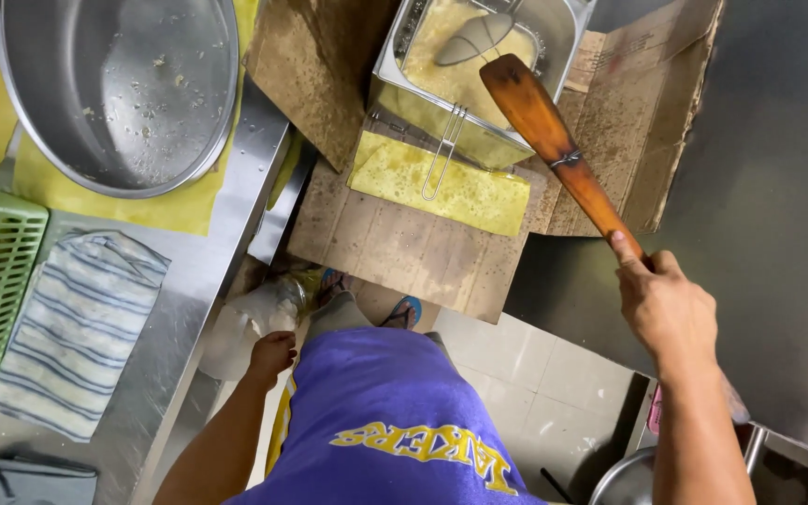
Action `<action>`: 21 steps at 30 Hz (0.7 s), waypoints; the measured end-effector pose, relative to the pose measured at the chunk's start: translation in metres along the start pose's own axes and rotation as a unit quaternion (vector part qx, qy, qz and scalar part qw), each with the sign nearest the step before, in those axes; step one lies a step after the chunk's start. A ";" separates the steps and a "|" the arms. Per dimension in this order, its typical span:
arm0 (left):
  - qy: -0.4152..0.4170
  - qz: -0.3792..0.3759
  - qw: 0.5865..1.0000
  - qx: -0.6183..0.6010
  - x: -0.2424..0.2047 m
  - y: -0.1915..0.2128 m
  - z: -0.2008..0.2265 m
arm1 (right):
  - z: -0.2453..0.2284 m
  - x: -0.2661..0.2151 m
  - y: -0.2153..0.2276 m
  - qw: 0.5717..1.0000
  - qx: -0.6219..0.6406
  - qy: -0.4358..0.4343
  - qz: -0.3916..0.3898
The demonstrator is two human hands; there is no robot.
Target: Frying food items in a deep fryer using a skimmer and then cleaning a stainless steel sink with a cloth.
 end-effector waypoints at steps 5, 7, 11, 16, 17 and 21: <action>0.001 -0.007 1.000 0.017 0.000 0.002 -0.011 | -0.006 -0.003 0.020 0.998 0.059 -0.001 -0.036; -0.001 -0.009 1.000 0.021 0.002 0.003 -0.015 | -0.007 -0.002 0.023 0.995 0.087 0.000 -0.056; 0.004 -0.008 1.000 0.025 -0.006 0.004 -0.008 | -0.004 -0.002 0.030 0.988 0.139 0.003 -0.062; 0.014 -0.001 1.000 0.026 -0.011 0.005 0.000 | 0.016 -0.013 0.048 0.976 0.211 0.011 -0.060; 0.015 0.000 1.000 0.025 -0.011 0.006 -0.001 | 0.020 -0.017 0.052 0.972 0.221 -0.024 -0.079; 0.014 -0.005 0.999 0.033 -0.006 0.006 -0.002 | 0.014 -0.017 0.066 0.964 0.238 -0.054 -0.101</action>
Point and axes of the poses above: each hand's wrist, its own x-axis towards the middle knuckle, its own y-axis out of the back of the hand, z = x × y, the point moved 6 cm from there along x, towards the middle knuckle, and after that the axes turned 9 degrees about y, right-handed, at the moved point
